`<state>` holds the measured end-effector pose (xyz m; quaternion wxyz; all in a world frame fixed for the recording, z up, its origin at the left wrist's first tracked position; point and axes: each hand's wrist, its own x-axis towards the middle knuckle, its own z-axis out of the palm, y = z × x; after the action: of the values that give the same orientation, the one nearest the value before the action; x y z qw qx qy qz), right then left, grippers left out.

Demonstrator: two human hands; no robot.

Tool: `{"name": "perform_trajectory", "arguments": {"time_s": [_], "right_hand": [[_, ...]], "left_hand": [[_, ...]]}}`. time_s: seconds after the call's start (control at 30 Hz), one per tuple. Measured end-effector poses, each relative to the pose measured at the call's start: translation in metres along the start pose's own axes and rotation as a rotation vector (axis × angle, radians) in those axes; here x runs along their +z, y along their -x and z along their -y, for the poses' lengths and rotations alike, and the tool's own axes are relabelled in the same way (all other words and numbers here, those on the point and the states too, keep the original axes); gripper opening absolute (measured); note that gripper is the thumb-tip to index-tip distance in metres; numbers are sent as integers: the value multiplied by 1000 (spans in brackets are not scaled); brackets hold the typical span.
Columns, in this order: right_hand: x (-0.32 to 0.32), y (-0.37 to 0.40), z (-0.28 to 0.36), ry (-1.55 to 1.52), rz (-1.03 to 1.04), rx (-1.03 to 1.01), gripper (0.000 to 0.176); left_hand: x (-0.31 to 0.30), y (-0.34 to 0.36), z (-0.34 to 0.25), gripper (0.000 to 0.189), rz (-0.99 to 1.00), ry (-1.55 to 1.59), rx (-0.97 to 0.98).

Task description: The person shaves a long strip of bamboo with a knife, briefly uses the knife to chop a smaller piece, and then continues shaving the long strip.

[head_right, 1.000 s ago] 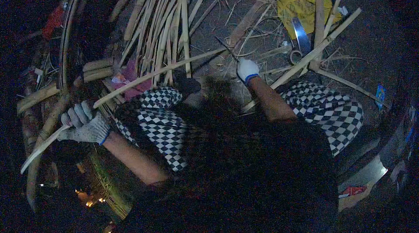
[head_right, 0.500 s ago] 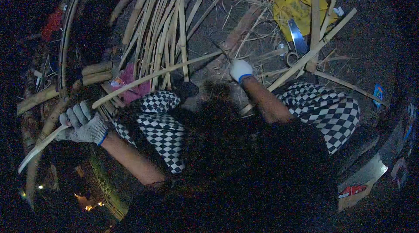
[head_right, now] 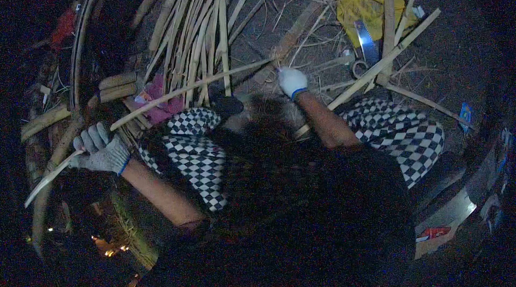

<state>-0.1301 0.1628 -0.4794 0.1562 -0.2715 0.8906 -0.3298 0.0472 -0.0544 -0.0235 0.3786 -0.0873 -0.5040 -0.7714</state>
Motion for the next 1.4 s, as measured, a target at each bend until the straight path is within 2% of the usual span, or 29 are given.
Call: {"name": "perform_trajectory", "arguments": {"time_s": [0.1, 0.13, 0.2, 0.23, 0.3, 0.4, 0.43, 0.47, 0.5, 0.53, 0.57, 0.6, 0.63, 0.67, 0.7, 0.77, 0.83, 0.9, 0.97, 1.03, 1.07, 1.1, 1.17, 1.2, 1.23, 1.33, 1.4], "right_hand": [[-13, -2, 28, -110, 43, -178, 24], [-8, 4, 23, -113, 52, -181, 24], [1, 15, -3, -34, -6, -113, 25], [5, 21, -17, 20, 91, 62, 25], [-5, 27, -28, -36, 124, 264, 26], [-20, 12, 6, 84, 220, 165, 28], [0, 7, 12, 26, 153, 233, 29], [-21, 7, 42, 51, 179, 58, 30], [7, 5, 46, -37, 41, -4, 29], [-41, 14, 95, -218, 66, -32, 36], [-62, 12, 127, -237, 279, 71, 35], [-85, 18, 154, -230, 291, -138, 35], [-89, 20, 176, -322, 301, -198, 31], [-97, 20, 200, -314, 457, -189, 26], [-101, 29, 211, -314, 458, -191, 26], [-110, 50, 225, -421, 121, -498, 23], [-111, 47, 216, -426, 127, -479, 24], [-89, 35, 194, -301, 177, -264, 23], [-101, 37, 200, -284, 182, -256, 23], [-122, 38, 218, -185, 411, -229, 24], [-115, 38, 220, -255, 393, -335, 21], [-116, 43, 224, -254, 393, -334, 21], [-123, 56, 232, -310, 143, -465, 16], [-45, 46, 198, -883, 125, -416, 13], [-102, 44, 208, -297, 142, -363, 16], [-88, 39, 191, -169, 160, -252, 18], [-114, 47, 213, -168, 221, -233, 19]], "left_hand": [[-2, 0, -1, 45, -13, -30, 9], [0, 2, 0, 45, -28, -48, 22], [3, 5, 0, 46, -42, -53, 33], [4, 5, 0, 46, -39, -52, 37], [7, 6, 3, 46, -51, -57, 56], [10, 8, 7, 45, -162, -80, 91], [11, 9, 8, 45, -170, -84, 88], [12, 10, 12, 44, -258, -178, 140], [14, 10, 15, 43, -348, -273, 191], [17, 11, 17, 43, -355, -276, 194], [20, 10, 19, 41, -408, -333, 214], [23, 11, 20, 40, -460, -391, 231], [25, 11, 21, 40, -462, -395, 231], [26, 10, 21, 38, -562, -453, 253], [28, 10, 23, 36, -660, -509, 275], [38, 10, 30, 33, -721, -530, 316], [41, 7, 33, 31, -777, -547, 353], [41, 7, 34, 27, -900, -631, 350], [44, 6, 38, 25, -941, -639, 382], [44, 5, 38, 24, -971, -649, 409], [42, 6, 36, 25, -953, -614, 410], [39, 7, 36, 27, -945, -583, 408], [39, 6, 36, 29, -897, -573, 371], [40, 8, 35, 30, -846, -567, 337], [41, 8, 36, 30, -851, -574, 336], [43, 3, 39, 30, -1014, -599, 412], [36, 5, 36, 30, -991, -585, 394]]}}
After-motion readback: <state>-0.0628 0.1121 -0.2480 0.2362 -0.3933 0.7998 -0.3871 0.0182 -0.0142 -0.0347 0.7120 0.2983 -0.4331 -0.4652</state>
